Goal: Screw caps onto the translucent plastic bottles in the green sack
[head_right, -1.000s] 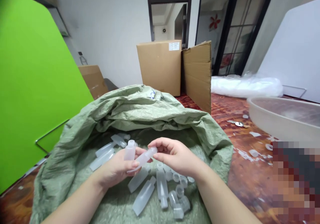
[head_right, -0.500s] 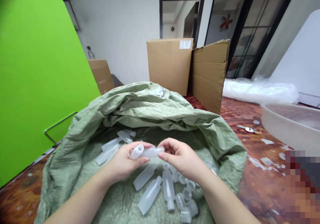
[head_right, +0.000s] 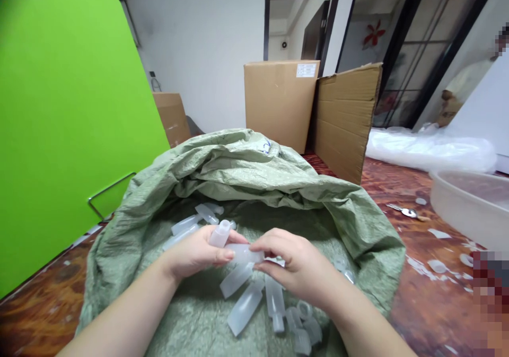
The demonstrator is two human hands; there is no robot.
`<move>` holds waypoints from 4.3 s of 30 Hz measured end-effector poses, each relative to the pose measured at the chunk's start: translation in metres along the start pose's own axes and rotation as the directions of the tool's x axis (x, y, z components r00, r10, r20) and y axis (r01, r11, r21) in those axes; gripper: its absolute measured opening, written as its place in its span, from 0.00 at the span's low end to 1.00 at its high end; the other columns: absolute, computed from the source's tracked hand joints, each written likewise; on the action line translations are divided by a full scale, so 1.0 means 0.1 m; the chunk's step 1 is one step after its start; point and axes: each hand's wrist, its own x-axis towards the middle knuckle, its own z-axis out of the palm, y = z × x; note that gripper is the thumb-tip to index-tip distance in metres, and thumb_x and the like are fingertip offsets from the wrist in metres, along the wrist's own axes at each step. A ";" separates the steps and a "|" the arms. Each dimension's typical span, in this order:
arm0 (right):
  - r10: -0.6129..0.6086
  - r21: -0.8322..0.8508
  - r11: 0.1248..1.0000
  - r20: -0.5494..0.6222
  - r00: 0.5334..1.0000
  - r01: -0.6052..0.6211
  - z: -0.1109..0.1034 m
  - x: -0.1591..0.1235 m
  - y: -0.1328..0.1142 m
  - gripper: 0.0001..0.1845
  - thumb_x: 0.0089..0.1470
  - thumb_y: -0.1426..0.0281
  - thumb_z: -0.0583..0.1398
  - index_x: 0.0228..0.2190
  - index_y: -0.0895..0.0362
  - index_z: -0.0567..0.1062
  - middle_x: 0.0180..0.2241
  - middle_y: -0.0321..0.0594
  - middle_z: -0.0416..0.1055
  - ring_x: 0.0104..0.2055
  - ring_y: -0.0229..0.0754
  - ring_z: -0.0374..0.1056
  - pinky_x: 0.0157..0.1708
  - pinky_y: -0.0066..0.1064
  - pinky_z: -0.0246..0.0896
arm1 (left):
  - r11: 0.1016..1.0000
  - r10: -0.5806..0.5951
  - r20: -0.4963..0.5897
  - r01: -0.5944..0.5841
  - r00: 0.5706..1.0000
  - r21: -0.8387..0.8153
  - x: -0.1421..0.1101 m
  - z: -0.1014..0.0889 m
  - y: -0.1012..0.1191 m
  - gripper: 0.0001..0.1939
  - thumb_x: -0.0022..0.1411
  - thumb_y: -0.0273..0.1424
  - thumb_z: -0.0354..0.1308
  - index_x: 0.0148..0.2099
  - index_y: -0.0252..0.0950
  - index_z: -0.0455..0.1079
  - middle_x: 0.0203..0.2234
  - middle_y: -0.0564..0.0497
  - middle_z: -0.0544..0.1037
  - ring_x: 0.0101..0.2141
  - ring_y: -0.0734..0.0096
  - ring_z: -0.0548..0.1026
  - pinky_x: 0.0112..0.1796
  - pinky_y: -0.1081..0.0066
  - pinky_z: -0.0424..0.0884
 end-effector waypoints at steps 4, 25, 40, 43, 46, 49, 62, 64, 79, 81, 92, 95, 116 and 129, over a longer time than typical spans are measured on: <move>0.277 -0.036 0.959 -0.086 0.957 -0.280 0.08 0.04 0.07 0.24 0.56 0.55 0.48 0.19 0.57 0.69 0.20 0.37 0.65 0.24 0.36 0.62 0.25 0.29 0.56 | 0.996 0.018 -0.107 -0.009 0.994 0.085 0.03 0.06 0.01 0.22 0.46 0.36 0.64 0.44 0.33 0.70 0.31 0.49 0.71 0.27 0.77 0.65 0.29 0.77 0.61; 0.233 0.156 0.968 -0.263 0.936 -0.197 0.25 0.13 0.23 0.17 0.53 0.60 0.54 0.43 0.55 0.67 0.43 0.42 0.66 0.45 0.41 0.62 0.45 0.33 0.57 | 0.987 0.129 -0.357 -0.083 0.925 0.140 0.12 0.13 -0.02 0.23 0.47 0.36 0.63 0.45 0.31 0.68 0.38 0.46 0.74 0.36 0.67 0.70 0.38 0.71 0.64; 0.466 0.352 0.845 -0.113 0.877 -0.404 0.40 0.26 0.25 0.16 0.52 0.59 0.51 0.30 0.59 0.68 0.27 0.37 0.65 0.30 0.37 0.61 0.32 0.30 0.56 | 0.815 0.329 -0.310 -0.102 0.892 0.571 0.17 0.18 -0.08 0.14 0.54 0.30 0.54 0.44 0.35 0.69 0.40 0.49 0.73 0.41 0.67 0.70 0.44 0.70 0.64; 0.376 0.142 0.927 -0.296 0.878 -0.348 0.36 0.26 0.24 0.19 0.54 0.59 0.51 0.42 0.58 0.67 0.42 0.43 0.66 0.46 0.42 0.60 0.48 0.35 0.53 | 0.637 0.445 -0.279 -0.082 0.851 0.766 0.18 0.02 -0.11 0.20 0.50 0.19 0.49 0.46 0.38 0.68 0.43 0.51 0.71 0.44 0.68 0.67 0.47 0.71 0.61; 0.423 0.035 0.893 -0.406 0.810 -0.449 0.18 0.20 0.30 0.24 0.54 0.57 0.50 0.48 0.59 0.63 0.48 0.45 0.64 0.51 0.43 0.58 0.52 0.37 0.51 | 0.500 0.453 -0.433 0.180 0.780 0.847 0.19 -0.16 -0.15 0.27 0.45 0.16 0.46 0.47 0.37 0.68 0.45 0.52 0.70 0.44 0.66 0.66 0.49 0.68 0.60; 0.474 -0.101 0.825 -0.414 0.777 -0.556 -0.03 0.12 0.41 0.16 0.54 0.62 0.51 0.39 0.58 0.70 0.42 0.43 0.67 0.46 0.45 0.61 0.49 0.37 0.53 | 0.374 0.430 -0.539 0.401 0.724 0.837 0.20 -0.28 -0.20 0.27 0.45 0.17 0.45 0.48 0.37 0.68 0.46 0.50 0.69 0.45 0.62 0.65 0.50 0.65 0.59; 0.047 0.234 0.972 -0.186 0.981 -0.002 0.17 0.08 0.01 0.08 0.53 0.69 0.55 0.36 0.55 0.71 0.35 0.37 0.68 0.37 0.34 0.64 0.38 0.26 0.60 | 0.884 0.124 -0.163 -0.034 0.979 0.465 0.11 0.40 -0.05 0.13 0.56 0.39 0.52 0.35 0.34 0.63 0.28 0.52 0.68 0.30 0.73 0.65 0.30 0.74 0.61; 0.032 0.230 0.973 -0.202 0.979 0.016 0.19 0.08 -0.01 0.06 0.53 0.71 0.55 0.33 0.56 0.71 0.32 0.37 0.68 0.35 0.34 0.64 0.37 0.25 0.59 | 0.924 0.101 -0.143 -0.040 0.985 0.379 0.10 0.44 -0.04 0.12 0.55 0.37 0.54 0.37 0.33 0.63 0.30 0.52 0.67 0.32 0.73 0.65 0.32 0.74 0.62; 0.324 0.560 0.805 -0.142 0.935 -0.194 0.26 0.11 0.02 0.04 0.48 0.71 0.56 0.27 0.60 0.65 0.25 0.33 0.61 0.26 0.31 0.56 0.27 0.24 0.54 | 0.995 0.030 -0.089 -0.021 0.996 0.096 0.00 0.52 -0.01 0.23 0.58 0.51 0.44 0.37 0.34 0.53 0.22 0.51 0.71 0.15 0.84 0.56 0.17 0.80 0.50; 0.354 0.579 0.786 -0.138 0.925 -0.215 0.27 0.12 0.04 0.06 0.49 0.69 0.57 0.27 0.60 0.65 0.24 0.33 0.60 0.25 0.31 0.55 0.26 0.24 0.53 | 1.000 0.011 -0.142 -0.009 0.990 0.020 0.03 0.54 -0.02 0.23 0.58 0.52 0.43 0.36 0.34 0.53 0.24 0.51 0.71 0.12 0.85 0.55 0.13 0.79 0.46; -0.092 -0.073 0.995 -0.347 0.934 0.071 0.29 0.11 0.03 0.02 0.49 0.75 0.54 0.28 0.57 0.66 0.26 0.37 0.66 0.30 0.35 0.61 0.31 0.27 0.58 | 0.916 -0.176 -0.046 0.146 0.983 -0.373 0.04 0.44 0.02 0.27 0.58 0.53 0.42 0.32 0.32 0.62 0.09 0.58 0.60 0.08 0.84 0.49 0.11 0.80 0.55; -0.244 -0.160 0.966 -0.330 0.912 0.201 0.29 0.09 0.00 0.04 0.50 0.76 0.54 0.31 0.56 0.66 0.29 0.39 0.67 0.33 0.37 0.62 0.35 0.29 0.59 | 0.846 -0.192 0.077 0.205 0.978 -0.492 0.04 0.39 0.04 0.25 0.61 0.50 0.39 0.32 0.33 0.62 0.08 0.60 0.57 0.08 0.84 0.46 0.11 0.80 0.56; 0.437 -0.304 0.825 -0.190 0.879 -0.476 -0.21 0.00 0.25 0.10 0.44 0.74 0.52 0.27 0.56 0.72 0.31 0.39 0.71 0.32 0.40 0.64 0.30 0.30 0.54 | 0.990 0.098 -0.441 -0.044 0.892 0.132 0.17 0.37 -0.02 0.17 0.52 0.40 0.56 0.39 0.35 0.60 0.29 0.53 0.68 0.30 0.74 0.65 0.31 0.76 0.63; 0.682 -0.610 0.639 0.168 0.712 -0.468 -0.47 -0.28 0.08 0.15 0.33 0.71 0.61 0.30 0.53 0.74 0.28 0.39 0.72 0.28 0.45 0.66 0.20 0.28 0.47 | 0.969 0.112 -0.431 -0.003 0.895 0.246 0.18 0.34 -0.16 0.12 0.56 0.39 0.52 0.39 0.37 0.58 0.25 0.57 0.62 0.26 0.77 0.60 0.29 0.76 0.58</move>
